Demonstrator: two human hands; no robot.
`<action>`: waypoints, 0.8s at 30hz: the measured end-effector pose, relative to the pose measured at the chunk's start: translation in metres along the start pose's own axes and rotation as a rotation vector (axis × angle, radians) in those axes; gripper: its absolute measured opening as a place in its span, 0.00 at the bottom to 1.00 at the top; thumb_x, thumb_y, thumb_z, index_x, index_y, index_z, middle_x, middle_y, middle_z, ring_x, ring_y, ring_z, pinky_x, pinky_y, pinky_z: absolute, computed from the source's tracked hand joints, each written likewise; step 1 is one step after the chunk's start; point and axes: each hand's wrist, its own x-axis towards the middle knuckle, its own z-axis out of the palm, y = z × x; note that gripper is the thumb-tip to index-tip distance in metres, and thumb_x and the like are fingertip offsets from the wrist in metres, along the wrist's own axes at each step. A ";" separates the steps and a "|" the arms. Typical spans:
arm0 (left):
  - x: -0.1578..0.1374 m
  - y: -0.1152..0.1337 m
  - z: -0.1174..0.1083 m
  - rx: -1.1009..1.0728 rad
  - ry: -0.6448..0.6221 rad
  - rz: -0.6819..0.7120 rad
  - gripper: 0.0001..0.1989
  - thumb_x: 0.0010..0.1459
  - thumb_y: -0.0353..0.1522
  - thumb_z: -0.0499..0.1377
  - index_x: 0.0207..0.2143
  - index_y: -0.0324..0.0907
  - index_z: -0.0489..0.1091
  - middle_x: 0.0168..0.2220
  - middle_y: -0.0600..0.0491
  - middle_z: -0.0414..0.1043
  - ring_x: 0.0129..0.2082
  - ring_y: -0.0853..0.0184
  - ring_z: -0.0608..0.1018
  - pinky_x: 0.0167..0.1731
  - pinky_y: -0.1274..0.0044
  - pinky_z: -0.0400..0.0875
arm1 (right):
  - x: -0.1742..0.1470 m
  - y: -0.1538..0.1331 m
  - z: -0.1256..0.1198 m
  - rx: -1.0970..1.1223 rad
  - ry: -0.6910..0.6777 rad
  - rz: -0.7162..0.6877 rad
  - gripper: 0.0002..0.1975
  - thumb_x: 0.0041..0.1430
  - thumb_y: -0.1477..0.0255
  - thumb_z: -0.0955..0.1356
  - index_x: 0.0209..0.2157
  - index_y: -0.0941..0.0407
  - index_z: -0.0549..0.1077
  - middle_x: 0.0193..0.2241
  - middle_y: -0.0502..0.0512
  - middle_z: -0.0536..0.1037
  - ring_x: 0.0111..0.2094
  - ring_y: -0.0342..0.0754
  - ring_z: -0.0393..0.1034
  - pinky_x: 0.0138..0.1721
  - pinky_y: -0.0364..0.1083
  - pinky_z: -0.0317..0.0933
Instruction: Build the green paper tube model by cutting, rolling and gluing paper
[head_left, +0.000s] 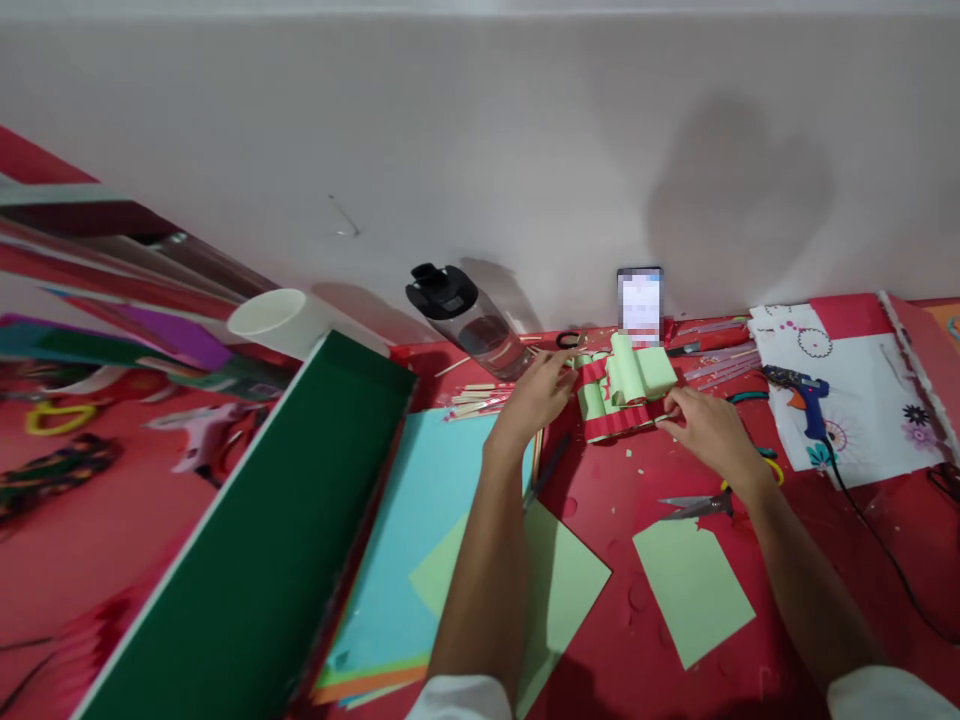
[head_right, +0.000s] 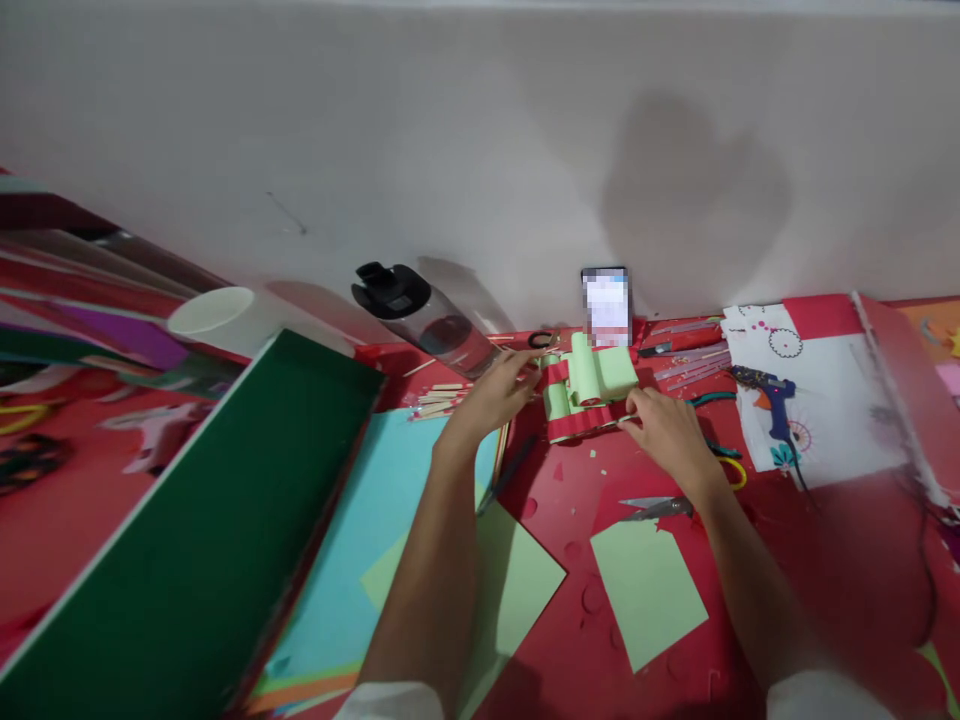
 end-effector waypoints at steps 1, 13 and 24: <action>-0.001 0.005 -0.003 0.012 0.033 0.000 0.21 0.68 0.33 0.53 0.61 0.42 0.70 0.55 0.41 0.71 0.50 0.55 0.79 0.54 0.61 0.75 | -0.002 0.000 -0.005 0.022 -0.009 -0.002 0.06 0.65 0.67 0.74 0.39 0.52 0.74 0.38 0.51 0.83 0.35 0.50 0.77 0.32 0.45 0.52; 0.009 0.070 0.036 -0.466 0.140 0.067 0.33 0.68 0.49 0.58 0.69 0.46 0.57 0.69 0.38 0.62 0.68 0.50 0.68 0.66 0.55 0.65 | -0.001 -0.006 -0.011 0.100 0.306 -0.246 0.16 0.71 0.72 0.65 0.57 0.52 0.75 0.61 0.61 0.74 0.62 0.59 0.67 0.64 0.59 0.62; 0.014 0.058 0.044 -0.604 0.036 0.056 0.35 0.64 0.44 0.62 0.68 0.43 0.55 0.66 0.38 0.67 0.66 0.52 0.71 0.66 0.57 0.65 | 0.001 -0.004 -0.002 0.060 0.228 -0.271 0.20 0.71 0.74 0.64 0.61 0.57 0.75 0.63 0.64 0.74 0.64 0.60 0.65 0.66 0.60 0.62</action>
